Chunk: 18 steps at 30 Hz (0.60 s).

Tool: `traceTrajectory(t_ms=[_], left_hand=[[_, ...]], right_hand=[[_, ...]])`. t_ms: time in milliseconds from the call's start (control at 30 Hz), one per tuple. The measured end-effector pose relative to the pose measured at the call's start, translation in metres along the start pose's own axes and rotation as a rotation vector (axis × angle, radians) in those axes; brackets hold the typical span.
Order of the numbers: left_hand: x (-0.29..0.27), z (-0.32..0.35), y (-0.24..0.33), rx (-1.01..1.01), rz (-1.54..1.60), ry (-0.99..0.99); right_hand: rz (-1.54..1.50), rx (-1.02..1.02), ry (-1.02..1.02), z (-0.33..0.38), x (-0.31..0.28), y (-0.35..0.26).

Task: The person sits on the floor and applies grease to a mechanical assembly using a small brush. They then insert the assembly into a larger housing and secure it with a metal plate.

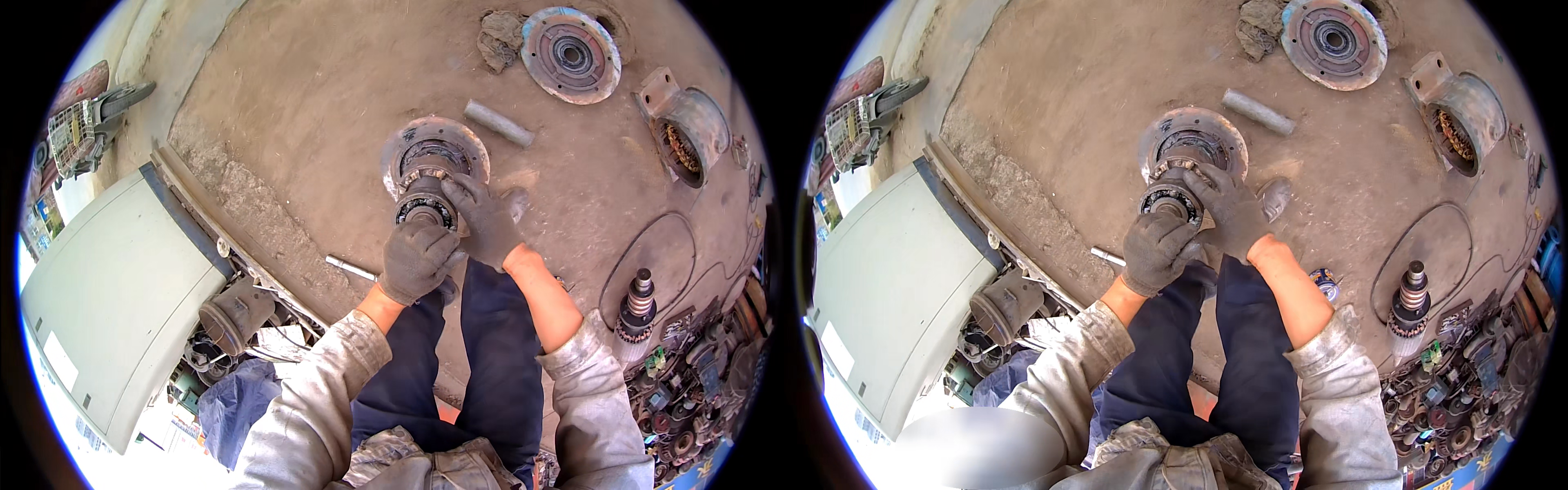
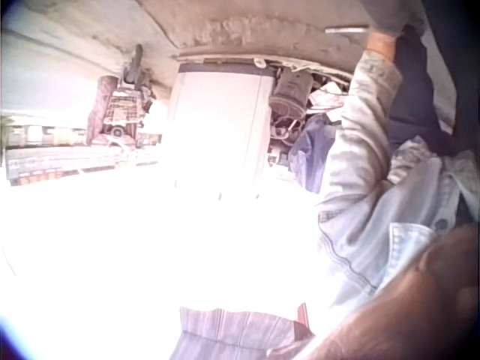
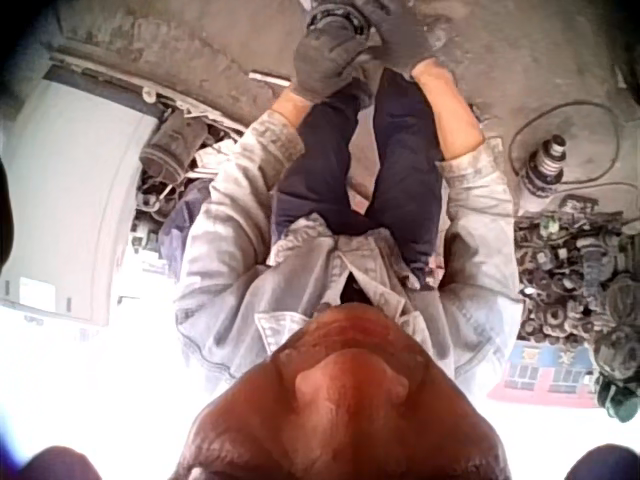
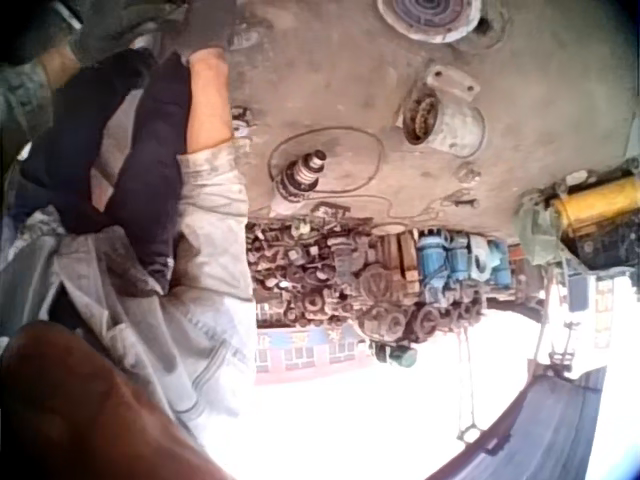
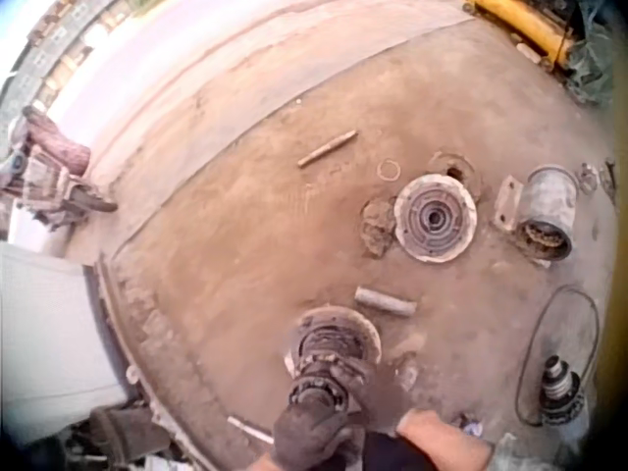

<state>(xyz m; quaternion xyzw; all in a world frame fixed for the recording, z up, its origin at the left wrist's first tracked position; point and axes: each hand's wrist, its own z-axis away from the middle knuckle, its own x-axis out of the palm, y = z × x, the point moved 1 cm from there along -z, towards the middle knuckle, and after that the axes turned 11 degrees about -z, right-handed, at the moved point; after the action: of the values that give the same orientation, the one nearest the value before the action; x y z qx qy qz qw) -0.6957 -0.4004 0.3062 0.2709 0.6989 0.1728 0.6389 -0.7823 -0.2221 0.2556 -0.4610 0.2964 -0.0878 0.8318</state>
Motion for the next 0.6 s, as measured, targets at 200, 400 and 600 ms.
traceTrajectory(t_ms=[200, 400, 600], left_hand=[[0.003, -0.014, -0.039, -0.020, 0.050, -0.159], [0.012, -0.051, -0.093, -0.055, 0.287, -0.235], [0.039, -0.094, -0.143, -0.068, 0.443, -0.295]], right_hand=[[-0.123, 0.159, -0.154, -0.047, -0.012, 0.017], [-0.542, 0.339, 0.228, -0.044, 0.006, 0.038], [-0.801, 0.660, 0.498, -0.093, 0.036, 0.040]])
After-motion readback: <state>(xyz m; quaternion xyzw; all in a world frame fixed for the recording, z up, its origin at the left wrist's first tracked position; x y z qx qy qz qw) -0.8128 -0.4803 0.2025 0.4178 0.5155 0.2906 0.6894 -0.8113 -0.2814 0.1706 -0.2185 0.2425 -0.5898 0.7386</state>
